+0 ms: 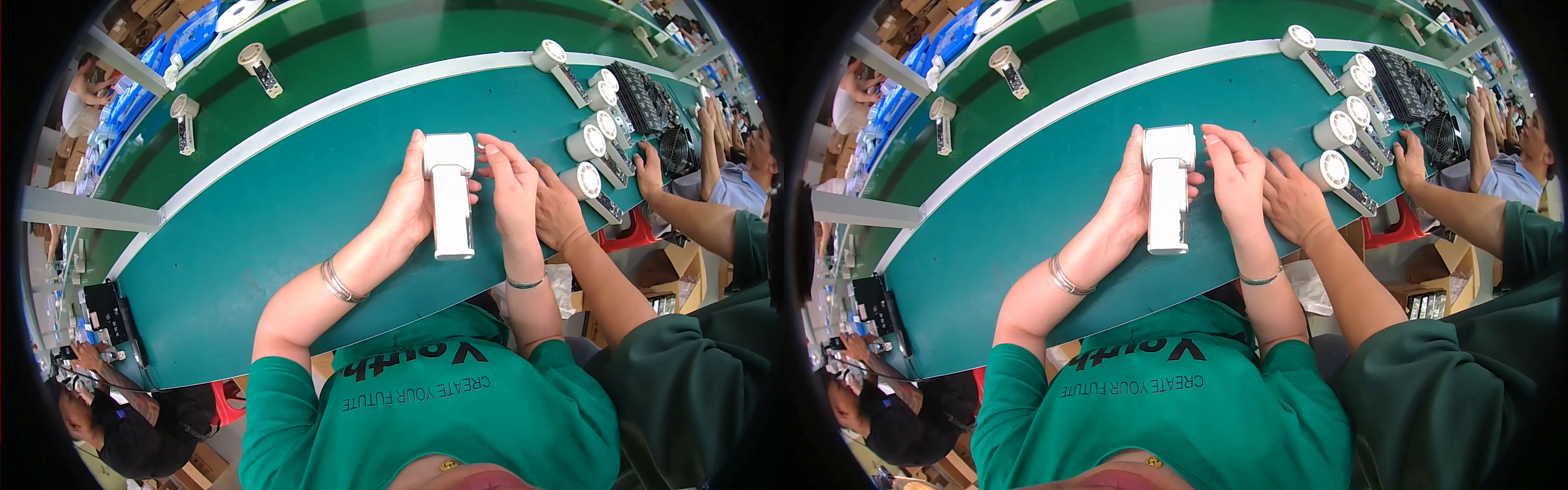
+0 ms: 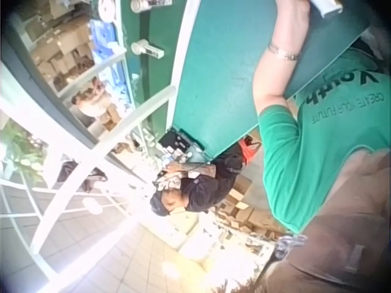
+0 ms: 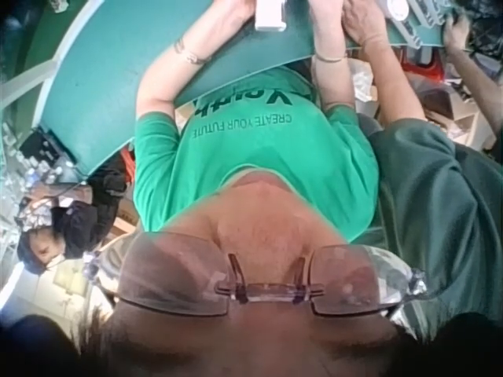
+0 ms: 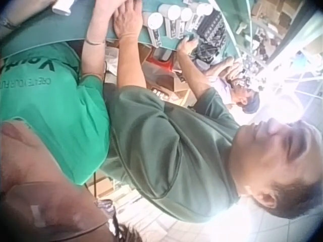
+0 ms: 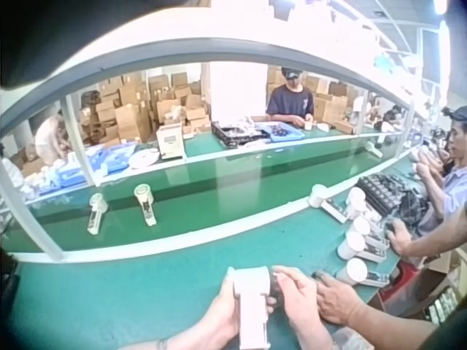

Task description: The person assembles handheld electronic fans by hand on a production line, fitting circuit boards into fan housings and inspecting the completed fans.

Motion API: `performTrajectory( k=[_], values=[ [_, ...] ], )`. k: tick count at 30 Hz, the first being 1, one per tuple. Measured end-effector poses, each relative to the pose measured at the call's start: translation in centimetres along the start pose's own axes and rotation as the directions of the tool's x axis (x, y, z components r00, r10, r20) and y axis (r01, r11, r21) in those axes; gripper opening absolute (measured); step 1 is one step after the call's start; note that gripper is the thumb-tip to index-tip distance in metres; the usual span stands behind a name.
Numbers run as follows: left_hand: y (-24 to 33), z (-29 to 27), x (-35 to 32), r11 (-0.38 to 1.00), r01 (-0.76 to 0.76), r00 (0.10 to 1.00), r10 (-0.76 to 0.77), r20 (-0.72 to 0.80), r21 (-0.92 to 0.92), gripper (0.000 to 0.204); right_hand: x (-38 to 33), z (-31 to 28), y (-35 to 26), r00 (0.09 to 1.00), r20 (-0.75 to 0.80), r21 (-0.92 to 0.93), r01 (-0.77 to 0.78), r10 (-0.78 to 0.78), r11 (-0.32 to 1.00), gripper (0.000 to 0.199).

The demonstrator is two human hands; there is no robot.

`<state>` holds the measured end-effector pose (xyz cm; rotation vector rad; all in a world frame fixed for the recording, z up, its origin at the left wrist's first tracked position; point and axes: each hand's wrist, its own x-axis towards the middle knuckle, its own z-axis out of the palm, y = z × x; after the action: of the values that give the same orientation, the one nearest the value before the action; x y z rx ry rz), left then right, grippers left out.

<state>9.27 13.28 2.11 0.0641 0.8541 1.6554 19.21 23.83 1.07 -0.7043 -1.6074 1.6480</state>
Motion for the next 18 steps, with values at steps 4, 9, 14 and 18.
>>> performTrajectory(
  k=[4, 9, 14, 18],
  values=[
    [0.2, 0.3, -0.3, 1.0, -0.004, 1.0, 0.004, 0.008, 0.022, 0.068, 0.2, -0.1, -0.1, 0.999, 0.015, 0.01, -0.039, 0.039, 0.999, 0.026],
    [0.4, 0.4, -0.3, 0.997, -0.076, 0.997, 0.076, -0.01, 0.017, 0.068, -0.3, 0.7, -1.1, 0.989, 0.138, 0.041, -0.056, 0.05, 0.998, 0.036],
    [0.5, 0.2, -0.4, 0.999, -0.043, 0.999, 0.043, 0.006, 0.009, 0.068, -0.1, 0.7, -0.7, 0.986, 0.163, 0.131, -0.046, 0.024, 0.99, 0.038],
    [0.5, 0.8, -0.6, 1.0, -0.028, 1.0, 0.028, 0.011, -0.004, 0.072, 0.4, 0.1, 0.1, 0.988, 0.152, 0.143, -0.053, 0.031, 0.988, 0.037]
  ],
)
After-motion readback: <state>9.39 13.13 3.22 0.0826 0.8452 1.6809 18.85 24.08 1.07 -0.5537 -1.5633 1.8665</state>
